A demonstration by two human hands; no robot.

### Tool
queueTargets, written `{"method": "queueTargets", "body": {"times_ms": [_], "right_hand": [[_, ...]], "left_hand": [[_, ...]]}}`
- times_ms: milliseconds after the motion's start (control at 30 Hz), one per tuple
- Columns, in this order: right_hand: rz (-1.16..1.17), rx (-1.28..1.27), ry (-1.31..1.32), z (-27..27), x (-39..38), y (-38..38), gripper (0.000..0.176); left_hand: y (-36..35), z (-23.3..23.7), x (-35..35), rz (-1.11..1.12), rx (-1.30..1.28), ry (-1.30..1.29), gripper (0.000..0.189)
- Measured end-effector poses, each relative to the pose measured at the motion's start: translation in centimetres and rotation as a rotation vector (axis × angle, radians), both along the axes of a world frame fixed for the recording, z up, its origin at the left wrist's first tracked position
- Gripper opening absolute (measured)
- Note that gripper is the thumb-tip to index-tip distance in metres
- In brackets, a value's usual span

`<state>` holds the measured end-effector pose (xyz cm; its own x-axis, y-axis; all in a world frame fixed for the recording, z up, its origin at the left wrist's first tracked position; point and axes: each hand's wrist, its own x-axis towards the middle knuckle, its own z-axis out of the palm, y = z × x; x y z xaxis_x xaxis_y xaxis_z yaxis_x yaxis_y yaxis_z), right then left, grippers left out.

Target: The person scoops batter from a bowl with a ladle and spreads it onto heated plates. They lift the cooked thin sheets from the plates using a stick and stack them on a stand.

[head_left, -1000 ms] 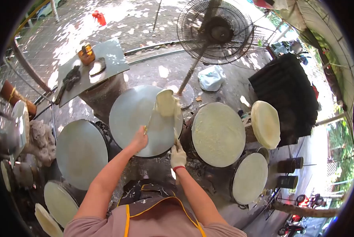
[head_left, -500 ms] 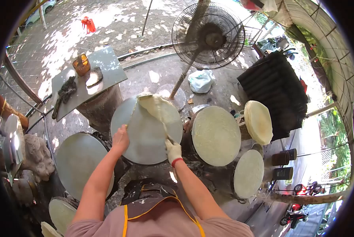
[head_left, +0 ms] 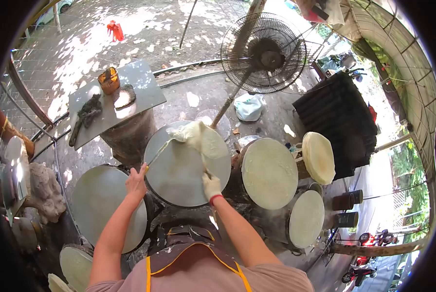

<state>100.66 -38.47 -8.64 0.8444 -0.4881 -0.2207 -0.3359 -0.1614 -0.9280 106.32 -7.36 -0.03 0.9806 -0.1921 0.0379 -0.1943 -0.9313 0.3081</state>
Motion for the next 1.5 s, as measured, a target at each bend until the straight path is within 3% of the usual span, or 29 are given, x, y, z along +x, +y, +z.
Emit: {"method": "queueTargets", "body": {"times_ms": [100, 200, 300, 400, 433, 533, 567, 600, 667, 767, 833, 867, 900, 1000, 1033, 1133, 1233, 1333, 1367, 1433, 1467, 1500], "right_hand": [[0.153, 0.580, 0.322, 8.4, 1.4, 1.0, 0.030], [0.166, 0.310, 0.354, 10.4, -0.9, -2.1, 0.033], [-0.039, 0.194, 0.098, 2.6, -1.1, -3.5, 0.034], [0.224, 0.119, 0.086, 0.5, 2.5, 0.2, 0.035], [0.283, 0.323, 0.185, 4.1, 3.0, 1.0, 0.035], [0.403, 0.433, 0.460, 10.4, 2.2, -1.5, 0.034], [0.420, 0.387, 0.350, 11.6, 1.4, -2.7, 0.039], [0.379, 0.278, 0.311, 10.6, 1.1, -4.4, 0.039], [0.046, 0.371, 0.161, 8.0, 2.0, -4.9, 0.042], [0.519, 0.267, 0.105, 1.8, 5.2, -3.1, 0.043], [0.616, 0.322, 0.334, 8.6, 4.5, -2.7, 0.042], [0.668, 0.343, 0.446, 11.1, 4.4, -3.1, 0.041], [0.691, 0.248, 0.423, 10.7, 4.0, -4.7, 0.035], [0.387, 0.294, 0.269, 3.7, 5.4, -9.2, 0.035], [0.321, 0.235, 0.128, 3.9, 6.5, -9.2, 0.035], [0.783, 0.015, 0.217, 5.1, 8.9, -5.5, 0.035], [0.910, 0.253, 0.466, 9.7, 7.6, -4.8, 0.032], [0.781, 0.226, 0.336, 6.8, 8.5, -8.0, 0.034], [0.543, 0.321, 0.335, 7.2, 9.3, -8.0, 0.036], [0.782, 0.225, 0.426, 7.6, 10.8, -7.1, 0.034], [0.898, 0.177, 0.466, 7.7, 11.0, -6.6, 0.034], [0.947, 0.345, 0.572, 9.4, 10.3, -5.9, 0.029]], "left_hand": [[1.8, -1.1, -1.5, 0.008, -0.041, -0.031, 0.070], [5.0, -1.6, -3.9, 0.046, -0.056, -0.012, 0.070], [5.6, 0.7, -5.9, 0.084, -0.054, 0.061, 0.069], [4.1, 1.9, -7.3, 0.102, -0.051, 0.105, 0.069], [3.8, 2.2, -7.8, 0.105, -0.051, 0.114, 0.069], [3.6, 3.5, -9.9, 0.135, -0.157, 0.136, 0.065], [4.1, 3.2, -11.1, 0.144, -0.183, 0.125, 0.063], [4.9, 2.7, -12.1, 0.154, -0.210, 0.106, 0.062], [4.4, 2.5, -13.3, 0.187, -0.317, 0.072, 0.057], [2.0, 1.5, -14.2, 0.219, -0.545, -0.032, 0.048], [0.8, -1.5, -14.4, 0.203, -0.696, -0.167, 0.047], [0.3, -1.2, -14.6, 0.273, -0.801, -0.081, 0.044], [-0.2, -0.6, -15.0, 0.345, -0.906, 0.008, 0.041], [-2.4, 3.0, -15.2, 0.550, -1.130, 0.226, 0.030], [-3.2, 4.0, -15.2, 0.613, -1.186, 0.299, 0.026], [-5.9, 4.2, -15.2, 0.692, -1.305, 0.245, 0.022], [-7.2, 4.2, -16.3, 0.761, -1.300, 0.222, 0.017], [-7.5, 3.6, -17.8, 0.862, -1.258, 0.204, 0.018], [-7.5, 3.6, -18.3, 0.874, -1.208, 0.204, 0.019], [-7.7, 3.3, -19.0, 0.890, -1.108, 0.202, 0.023], [-7.8, 2.5, -19.3, 0.816, -0.908, 0.051, 0.026], [-8.1, 1.8, -19.4, 0.735, -0.705, -0.089, 0.029]]}}
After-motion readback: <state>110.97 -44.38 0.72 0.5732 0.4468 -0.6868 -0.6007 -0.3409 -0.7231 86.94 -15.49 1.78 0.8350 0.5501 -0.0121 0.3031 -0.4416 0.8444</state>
